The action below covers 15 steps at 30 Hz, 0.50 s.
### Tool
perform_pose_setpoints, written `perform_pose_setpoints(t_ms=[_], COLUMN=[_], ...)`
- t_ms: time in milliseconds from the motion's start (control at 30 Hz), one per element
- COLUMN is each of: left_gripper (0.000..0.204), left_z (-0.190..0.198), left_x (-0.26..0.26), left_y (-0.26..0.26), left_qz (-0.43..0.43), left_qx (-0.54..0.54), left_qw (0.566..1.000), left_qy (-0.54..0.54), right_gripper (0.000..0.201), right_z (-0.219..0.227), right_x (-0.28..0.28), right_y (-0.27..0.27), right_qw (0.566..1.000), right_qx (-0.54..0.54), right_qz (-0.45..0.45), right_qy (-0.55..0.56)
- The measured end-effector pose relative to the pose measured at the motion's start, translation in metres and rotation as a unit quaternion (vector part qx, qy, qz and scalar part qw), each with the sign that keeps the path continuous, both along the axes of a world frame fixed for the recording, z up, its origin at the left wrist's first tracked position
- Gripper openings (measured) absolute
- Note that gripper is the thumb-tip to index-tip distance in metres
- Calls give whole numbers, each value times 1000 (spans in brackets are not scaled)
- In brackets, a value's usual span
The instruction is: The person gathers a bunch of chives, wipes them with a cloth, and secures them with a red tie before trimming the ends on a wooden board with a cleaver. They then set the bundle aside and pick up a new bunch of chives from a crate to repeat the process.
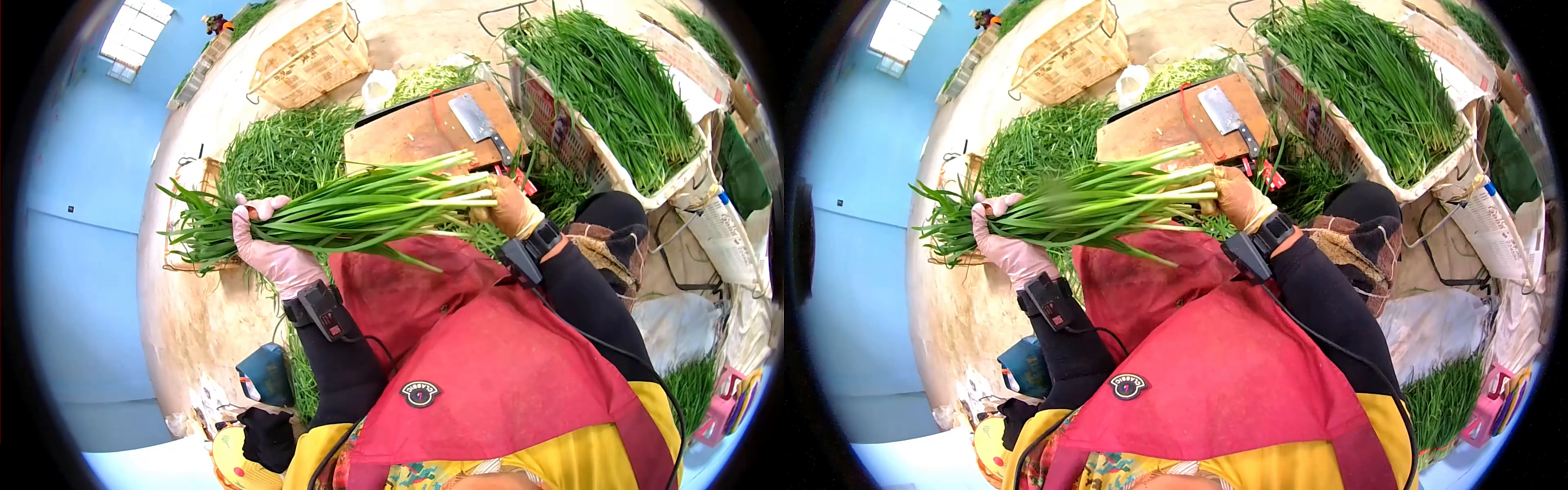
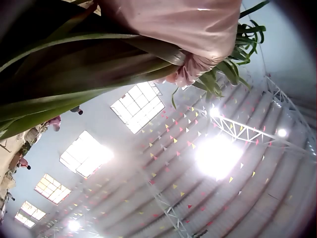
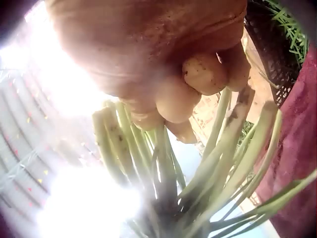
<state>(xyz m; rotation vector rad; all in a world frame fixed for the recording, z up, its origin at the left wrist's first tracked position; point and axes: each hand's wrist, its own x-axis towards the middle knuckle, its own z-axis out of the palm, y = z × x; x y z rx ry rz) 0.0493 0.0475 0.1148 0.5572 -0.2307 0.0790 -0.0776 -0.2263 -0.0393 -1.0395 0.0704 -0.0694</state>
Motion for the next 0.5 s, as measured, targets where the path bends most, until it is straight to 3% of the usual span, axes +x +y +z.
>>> perform_pose_setpoints(t_ms=[67,100,167,233,300,333,433,467,500], left_gripper=[21,20,21,19,18,20,23,24,25], left_z=[-2,-3,-4,-1,0,0,-3,-3,-3], left_x=[0,0,-2,-5,-9,-12,-14,-15,-16], left_y=[-1,-3,-5,-8,-10,-10,-13,-14,-16], left_qz=[-15,-30,-41,-57,-56,-51,-46,-50,-53], left_qx=[-7,-14,-20,-49,-44,-34,-29,-28,-27], left_qw=[1000,999,998,996,996,996,996,996,996], left_qy=[-21,-43,-53,-47,-59,-64,-65,-68,-71], right_gripper=[25,25,26,24,22,22,23,24,24], right_z=[2,5,9,7,9,0,4,4,2], right_x=[-3,-2,1,2,4,13,12,12,12], right_y=[3,9,22,18,25,29,32,30,28], right_qw=[991,992,966,979,983,972,963,963,963], right_qx=[130,128,228,171,-11,70,156,148,146], right_qz=[-9,-10,-125,-99,-177,-211,-218,-219,-220], right_qy=[-7,-7,-5,-41,-54,-75,-17,52,51])
